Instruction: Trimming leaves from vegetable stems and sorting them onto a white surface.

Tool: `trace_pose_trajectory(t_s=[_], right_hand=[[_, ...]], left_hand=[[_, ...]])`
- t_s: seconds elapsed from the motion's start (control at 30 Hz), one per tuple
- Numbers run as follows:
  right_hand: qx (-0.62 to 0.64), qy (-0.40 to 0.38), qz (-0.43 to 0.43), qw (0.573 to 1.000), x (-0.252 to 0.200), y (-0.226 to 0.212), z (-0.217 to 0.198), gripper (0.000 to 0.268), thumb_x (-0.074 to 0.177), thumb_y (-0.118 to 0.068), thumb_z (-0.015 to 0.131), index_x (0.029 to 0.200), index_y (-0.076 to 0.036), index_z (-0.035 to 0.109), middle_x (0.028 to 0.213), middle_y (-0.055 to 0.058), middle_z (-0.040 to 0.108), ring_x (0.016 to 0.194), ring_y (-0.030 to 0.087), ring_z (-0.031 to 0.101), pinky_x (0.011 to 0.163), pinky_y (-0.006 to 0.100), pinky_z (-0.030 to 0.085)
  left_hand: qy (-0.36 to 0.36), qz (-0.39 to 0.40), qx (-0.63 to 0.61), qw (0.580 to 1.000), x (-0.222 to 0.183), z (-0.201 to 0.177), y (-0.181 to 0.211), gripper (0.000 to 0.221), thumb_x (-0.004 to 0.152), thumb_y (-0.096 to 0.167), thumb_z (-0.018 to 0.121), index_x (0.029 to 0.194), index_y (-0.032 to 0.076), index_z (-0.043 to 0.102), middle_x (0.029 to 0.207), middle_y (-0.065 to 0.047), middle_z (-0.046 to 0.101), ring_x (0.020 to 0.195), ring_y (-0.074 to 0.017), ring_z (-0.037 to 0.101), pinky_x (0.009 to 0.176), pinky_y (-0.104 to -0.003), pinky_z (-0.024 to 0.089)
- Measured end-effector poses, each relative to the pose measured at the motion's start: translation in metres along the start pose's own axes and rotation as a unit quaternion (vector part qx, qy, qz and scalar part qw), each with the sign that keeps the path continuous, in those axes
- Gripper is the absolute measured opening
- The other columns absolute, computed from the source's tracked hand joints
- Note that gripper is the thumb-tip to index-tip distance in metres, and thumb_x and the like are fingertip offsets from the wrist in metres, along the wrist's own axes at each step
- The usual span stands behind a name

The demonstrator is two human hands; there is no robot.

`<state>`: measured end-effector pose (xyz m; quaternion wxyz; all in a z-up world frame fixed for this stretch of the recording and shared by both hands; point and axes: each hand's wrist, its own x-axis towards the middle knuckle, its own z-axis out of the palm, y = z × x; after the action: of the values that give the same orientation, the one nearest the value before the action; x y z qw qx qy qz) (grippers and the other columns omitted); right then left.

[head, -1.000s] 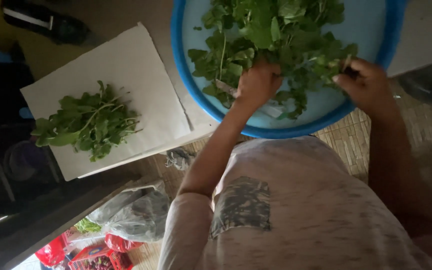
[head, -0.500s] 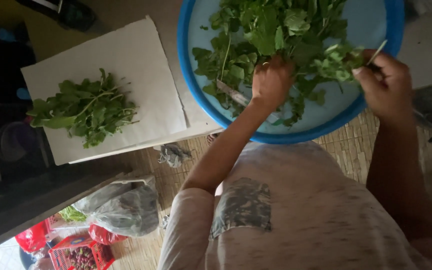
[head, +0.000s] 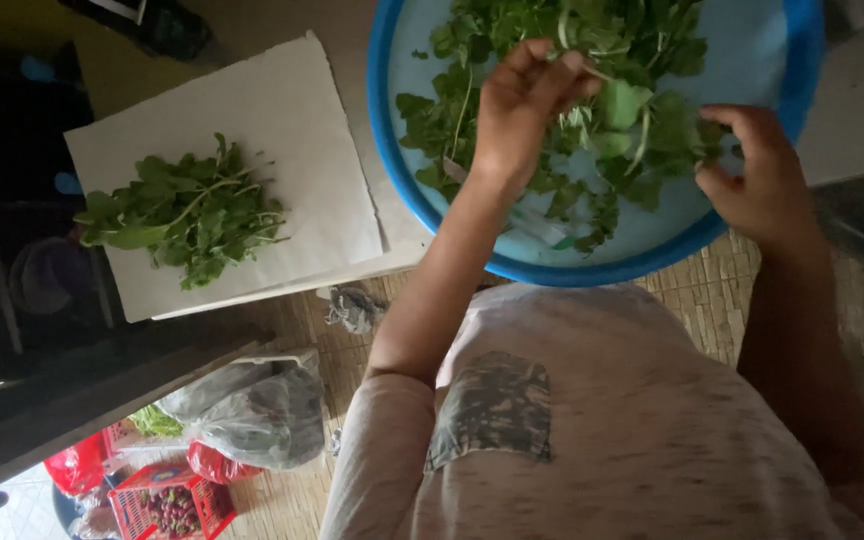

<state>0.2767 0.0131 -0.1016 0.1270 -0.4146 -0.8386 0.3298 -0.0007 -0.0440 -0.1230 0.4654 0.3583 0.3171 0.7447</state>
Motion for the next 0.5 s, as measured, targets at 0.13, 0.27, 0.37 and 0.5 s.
trace_pose_trajectory(t_s=[0.13, 0.27, 0.37, 0.5], right_hand=[[0.087, 0.105, -0.076, 0.988, 0.005, -0.027, 0.003, 0.029, 0.109, 0.006, 0.054, 0.138, 0.006, 0.056, 0.137, 0.025, 0.058, 0.129, 0.042, 0.057, 0.100, 0.053, 0.049], [0.237, 0.051, -0.104, 0.965, 0.009, -0.078, -0.004, 0.038, 0.122, -0.025, 0.039, 0.126, 0.007, 0.060, 0.117, 0.021, 0.066, 0.099, 0.028, 0.065, 0.085, 0.038, 0.053], [0.267, 0.016, -0.007, 0.964, 0.014, -0.090, -0.001, 0.016, 0.118, -0.010, 0.056, 0.109, -0.001, 0.065, 0.096, 0.011, 0.064, 0.088, 0.019, 0.059, 0.082, 0.036, 0.050], [0.266, 0.006, 0.013, 0.964, 0.020, -0.098, 0.002, 0.019, 0.116, -0.012, 0.054, 0.104, -0.004, 0.066, 0.090, 0.008, 0.065, 0.081, 0.017, 0.058, 0.076, 0.032, 0.049]], left_hand=[[0.006, -0.024, -0.085, 0.996, -0.001, -0.002, 0.007, 0.011, 0.107, 0.014, 0.067, 0.114, 0.016, 0.059, 0.106, -0.011, 0.074, 0.105, -0.0232, 0.074, 0.085, -0.037, 0.064], [-0.001, -0.047, -0.130, 0.990, -0.007, -0.004, 0.008, 0.007, 0.109, 0.013, 0.062, 0.111, 0.016, 0.056, 0.111, -0.009, 0.072, 0.113, -0.0247, 0.070, 0.091, -0.041, 0.062], [0.015, -0.070, -0.135, 0.988, -0.013, -0.012, 0.005, 0.005, 0.110, 0.015, 0.064, 0.112, 0.015, 0.060, 0.121, -0.016, 0.073, 0.123, -0.0310, 0.067, 0.110, -0.047, 0.059], [0.183, -0.127, 0.025, 0.975, -0.016, -0.007, 0.028, 0.080, 0.089, 0.031, 0.073, 0.153, -0.004, 0.041, 0.127, -0.028, 0.070, 0.111, -0.0365, 0.074, 0.097, -0.048, 0.064]])
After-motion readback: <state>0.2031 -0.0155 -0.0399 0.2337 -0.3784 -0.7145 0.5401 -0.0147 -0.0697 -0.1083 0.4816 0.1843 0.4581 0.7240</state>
